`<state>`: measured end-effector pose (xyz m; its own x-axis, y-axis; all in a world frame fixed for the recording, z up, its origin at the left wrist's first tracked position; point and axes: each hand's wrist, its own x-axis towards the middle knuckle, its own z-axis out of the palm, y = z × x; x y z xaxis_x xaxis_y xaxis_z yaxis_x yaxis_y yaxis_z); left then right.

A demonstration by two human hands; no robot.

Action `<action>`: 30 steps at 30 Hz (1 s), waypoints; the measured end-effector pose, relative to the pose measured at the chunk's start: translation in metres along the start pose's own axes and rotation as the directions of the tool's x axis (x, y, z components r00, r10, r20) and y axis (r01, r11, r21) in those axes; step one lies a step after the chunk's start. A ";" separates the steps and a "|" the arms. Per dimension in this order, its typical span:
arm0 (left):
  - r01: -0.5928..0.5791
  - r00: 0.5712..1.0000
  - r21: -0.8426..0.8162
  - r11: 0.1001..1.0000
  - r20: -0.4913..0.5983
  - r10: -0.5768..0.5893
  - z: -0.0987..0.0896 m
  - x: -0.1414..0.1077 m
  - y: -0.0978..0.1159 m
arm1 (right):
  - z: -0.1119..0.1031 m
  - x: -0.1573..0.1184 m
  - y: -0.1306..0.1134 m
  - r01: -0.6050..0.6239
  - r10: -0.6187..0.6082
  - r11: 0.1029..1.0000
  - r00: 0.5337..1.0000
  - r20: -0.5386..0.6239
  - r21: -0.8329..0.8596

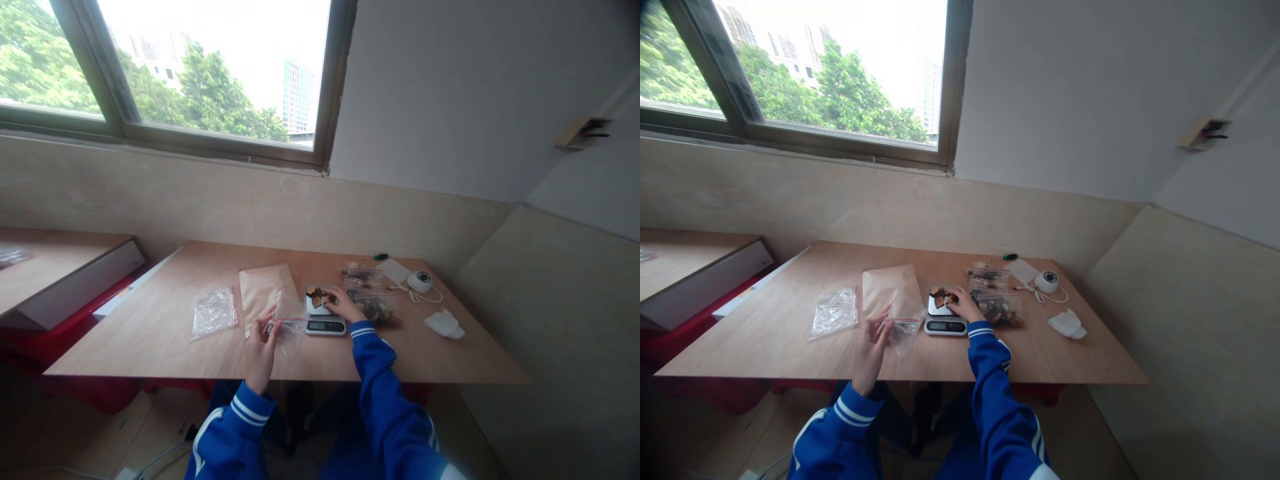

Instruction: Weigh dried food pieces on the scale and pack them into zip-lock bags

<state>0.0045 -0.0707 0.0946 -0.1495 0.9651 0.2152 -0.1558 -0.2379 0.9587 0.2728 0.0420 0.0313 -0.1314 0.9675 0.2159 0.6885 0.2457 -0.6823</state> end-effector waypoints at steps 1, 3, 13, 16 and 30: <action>-0.002 1.000 -0.001 1.000 -0.003 0.002 0.000 0.000 0.001 | -0.001 -0.001 0.000 0.011 -0.011 1.000 1.000 -0.021 -0.013; -0.006 1.000 -0.003 1.000 -0.002 0.006 0.000 0.000 0.002 | -0.002 -0.003 -0.001 0.034 -0.036 0.999 0.998 -0.049 -0.036; -0.017 1.000 0.033 0.999 0.002 0.017 0.000 -0.001 0.000 | -0.005 -0.005 -0.006 0.086 -0.092 0.995 0.990 -0.109 -0.059; -0.021 1.000 0.041 0.999 0.000 0.021 -0.001 -0.001 0.002 | -0.005 -0.005 -0.006 0.081 -0.088 0.995 0.985 -0.148 -0.051; -0.010 1.000 0.024 1.000 0.021 0.009 0.000 -0.002 0.000 | -0.002 -0.011 -0.005 0.073 -0.079 0.997 0.968 -0.237 -0.031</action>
<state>0.0053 -0.0725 0.0939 -0.1308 0.9648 0.2280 -0.1308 -0.2447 0.9607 0.2722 0.0297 0.0333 -0.0120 0.9034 0.4286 0.6985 0.3143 -0.6429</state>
